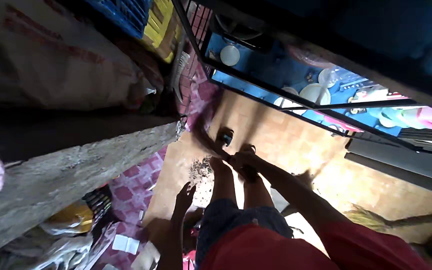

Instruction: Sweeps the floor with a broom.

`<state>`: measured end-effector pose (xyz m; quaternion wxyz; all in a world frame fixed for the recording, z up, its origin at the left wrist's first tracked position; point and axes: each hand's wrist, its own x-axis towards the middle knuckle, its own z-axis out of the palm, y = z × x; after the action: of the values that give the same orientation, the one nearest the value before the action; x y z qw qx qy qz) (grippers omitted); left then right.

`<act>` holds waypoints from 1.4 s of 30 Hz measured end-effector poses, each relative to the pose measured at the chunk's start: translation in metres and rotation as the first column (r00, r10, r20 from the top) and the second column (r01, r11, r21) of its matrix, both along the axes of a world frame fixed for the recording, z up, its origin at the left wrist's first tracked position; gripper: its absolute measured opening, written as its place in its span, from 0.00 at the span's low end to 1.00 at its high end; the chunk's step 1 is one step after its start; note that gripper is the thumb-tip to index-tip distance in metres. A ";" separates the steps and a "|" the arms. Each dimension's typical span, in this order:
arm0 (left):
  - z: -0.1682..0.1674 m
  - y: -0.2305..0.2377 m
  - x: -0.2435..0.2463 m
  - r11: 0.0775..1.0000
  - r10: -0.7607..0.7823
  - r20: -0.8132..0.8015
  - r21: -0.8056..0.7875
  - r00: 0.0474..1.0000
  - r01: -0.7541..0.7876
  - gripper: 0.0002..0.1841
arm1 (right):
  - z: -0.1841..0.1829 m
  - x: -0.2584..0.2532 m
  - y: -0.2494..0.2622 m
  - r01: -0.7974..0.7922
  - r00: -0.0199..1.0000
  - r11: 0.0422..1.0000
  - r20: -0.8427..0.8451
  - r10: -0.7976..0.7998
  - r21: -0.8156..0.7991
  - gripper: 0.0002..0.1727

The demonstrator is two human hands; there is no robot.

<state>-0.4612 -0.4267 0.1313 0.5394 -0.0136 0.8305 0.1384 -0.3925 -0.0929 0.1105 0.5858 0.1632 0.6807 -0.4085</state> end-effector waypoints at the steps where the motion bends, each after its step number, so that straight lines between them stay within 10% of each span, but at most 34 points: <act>1: 0.000 -0.006 0.012 1.000 0.013 -0.007 -0.014 1.000 -0.013 0.29 | 0.004 0.010 0.008 0.012 0.999 0.999 -0.030 -0.013 -0.039 0.29; 7: -0.009 -0.034 0.076 0.998 0.058 0.000 -0.021 0.998 -0.058 0.32 | 0.053 0.023 0.096 0.123 0.966 0.992 -0.231 -0.119 0.002 0.31; 13: -0.004 -0.041 0.126 0.997 -0.077 0.014 -0.011 0.997 0.077 0.21 | -0.008 -0.020 0.071 0.348 0.909 0.918 -0.308 -0.282 0.188 0.40; 18: 0.004 -0.046 0.146 0.993 -0.025 0.066 -0.112 0.998 0.033 0.26 | -0.038 0.020 -0.022 0.010 0.988 0.998 -0.155 0.001 0.069 0.39; 23: -0.011 -0.072 0.155 0.999 0.000 0.013 -0.032 1.000 0.000 0.21 | 0.026 0.021 0.033 0.027 0.988 0.990 -0.149 -0.048 -0.140 0.35; 28: -0.019 -0.072 0.149 0.993 0.115 0.063 -0.018 0.991 -0.115 0.25 | 0.071 -0.008 0.099 0.063 0.976 0.998 -0.213 -0.056 0.026 0.45; 33: -0.014 -0.047 0.130 0.988 0.153 0.053 0.025 0.987 -0.155 0.25 | 0.028 -0.050 0.062 0.321 0.921 0.933 -0.282 -0.269 0.160 0.36; 42: 0.009 -0.003 0.061 0.978 0.120 -0.083 0.182 0.989 -0.103 0.26 | 0.067 -0.050 0.022 0.163 0.986 0.983 -0.004 -0.164 -0.082 0.29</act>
<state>-0.4001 -0.4295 0.1407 0.4905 -0.0057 0.8370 0.2424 -0.4428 -0.0707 0.1780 0.5529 0.1926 0.6509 -0.4833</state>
